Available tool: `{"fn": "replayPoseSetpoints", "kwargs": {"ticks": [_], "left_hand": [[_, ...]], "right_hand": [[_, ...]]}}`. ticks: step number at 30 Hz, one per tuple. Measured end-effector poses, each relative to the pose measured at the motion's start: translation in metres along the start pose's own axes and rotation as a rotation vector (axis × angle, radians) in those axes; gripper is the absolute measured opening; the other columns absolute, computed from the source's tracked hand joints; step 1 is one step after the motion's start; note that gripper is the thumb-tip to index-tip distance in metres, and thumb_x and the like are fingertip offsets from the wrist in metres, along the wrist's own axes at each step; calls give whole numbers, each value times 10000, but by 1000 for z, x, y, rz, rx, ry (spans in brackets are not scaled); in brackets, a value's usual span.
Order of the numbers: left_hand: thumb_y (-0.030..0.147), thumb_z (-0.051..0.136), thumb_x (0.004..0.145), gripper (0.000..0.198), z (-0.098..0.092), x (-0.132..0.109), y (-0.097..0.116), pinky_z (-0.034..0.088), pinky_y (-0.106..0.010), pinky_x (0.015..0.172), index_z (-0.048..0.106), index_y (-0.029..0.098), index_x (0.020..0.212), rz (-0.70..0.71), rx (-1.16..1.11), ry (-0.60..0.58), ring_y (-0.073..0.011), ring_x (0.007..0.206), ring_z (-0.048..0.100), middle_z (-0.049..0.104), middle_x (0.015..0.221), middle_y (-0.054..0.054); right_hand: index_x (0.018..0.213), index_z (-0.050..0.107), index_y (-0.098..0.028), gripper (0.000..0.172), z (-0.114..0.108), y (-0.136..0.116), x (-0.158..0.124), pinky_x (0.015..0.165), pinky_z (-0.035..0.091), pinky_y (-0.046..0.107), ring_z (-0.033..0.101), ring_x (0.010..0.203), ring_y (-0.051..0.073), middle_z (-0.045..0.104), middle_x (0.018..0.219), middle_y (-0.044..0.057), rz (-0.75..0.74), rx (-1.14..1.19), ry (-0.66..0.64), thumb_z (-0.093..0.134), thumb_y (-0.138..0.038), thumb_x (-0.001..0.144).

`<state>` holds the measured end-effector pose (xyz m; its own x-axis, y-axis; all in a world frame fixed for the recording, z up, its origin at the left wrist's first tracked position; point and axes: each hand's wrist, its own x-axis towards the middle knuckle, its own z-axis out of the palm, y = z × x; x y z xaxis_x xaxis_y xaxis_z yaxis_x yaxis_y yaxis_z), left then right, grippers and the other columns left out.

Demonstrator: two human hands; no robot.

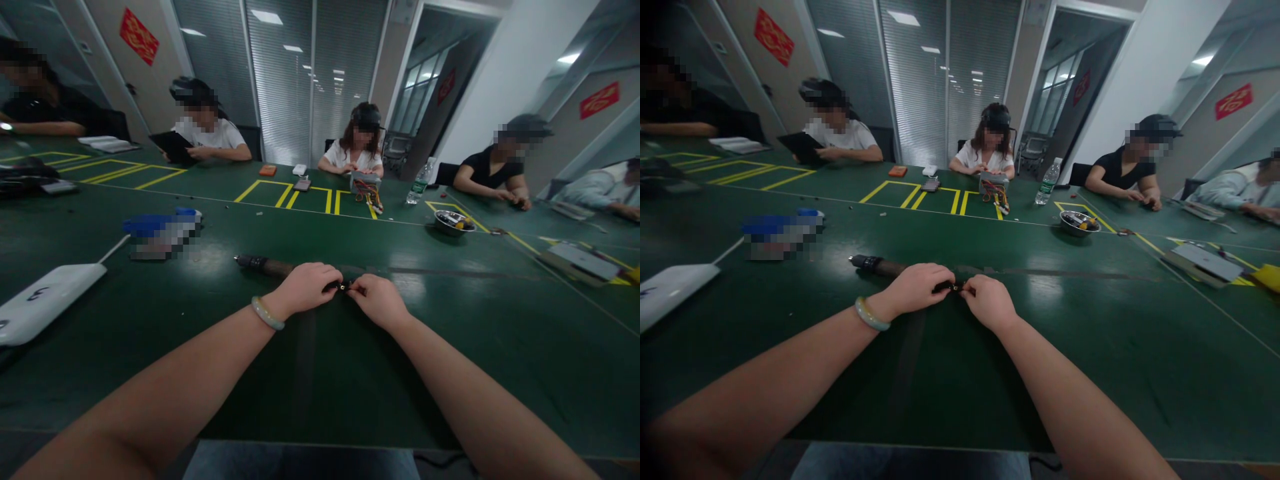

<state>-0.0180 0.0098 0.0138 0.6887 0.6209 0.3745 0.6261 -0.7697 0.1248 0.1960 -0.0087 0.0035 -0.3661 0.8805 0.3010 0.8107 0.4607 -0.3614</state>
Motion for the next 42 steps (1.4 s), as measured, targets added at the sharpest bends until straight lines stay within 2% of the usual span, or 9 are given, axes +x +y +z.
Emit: {"fn": "replayPoseSetpoints", "kwargs": {"ticks": [8, 18, 27, 32, 42], "left_hand": [[288, 538, 905, 124, 2, 0, -1, 451, -315, 822, 618, 204, 949, 4, 10, -3, -180, 906, 609, 647, 965, -35], [301, 542, 917, 145, 6, 0, -5, 458, -323, 898, 637, 205, 972, 41, 25, 9, -187, 987, 619, 657, 1022, -48], [287, 547, 921, 113, 7, 1, -5, 454, -321, 862, 614, 196, 929, 29, -17, -5, -181, 938, 612, 648, 989, -36], [289, 572, 907, 119, 6, 2, -5, 451, -330, 847, 604, 193, 971, 4, -36, -1, -190, 924, 604, 641, 975, -39], [284, 551, 919, 111, 5, 2, -4, 442, -301, 813, 613, 195, 939, 17, -28, -5, -176, 904, 598, 633, 948, -36]], "right_hand": [[779, 671, -213, 62, 1, 0, 0, 668, 390, 238, 579, 747, 131, 637, 808, -16, -6, 31, 14, 671, -208, 841], [792, 675, -211, 57, 1, 4, -1, 643, 379, 229, 557, 704, 125, 625, 784, -16, -24, 58, 17, 665, -225, 847], [767, 661, -208, 107, 5, 1, -2, 628, 372, 232, 565, 696, 127, 630, 766, -14, -10, 54, 38, 641, -255, 861], [763, 648, -204, 124, 8, 1, 0, 638, 374, 233, 571, 726, 137, 638, 790, -3, 9, 60, 48, 623, -260, 871], [786, 649, -200, 87, 6, 2, 1, 630, 366, 225, 538, 696, 111, 595, 775, -20, -60, 13, 33, 640, -221, 870]]}}
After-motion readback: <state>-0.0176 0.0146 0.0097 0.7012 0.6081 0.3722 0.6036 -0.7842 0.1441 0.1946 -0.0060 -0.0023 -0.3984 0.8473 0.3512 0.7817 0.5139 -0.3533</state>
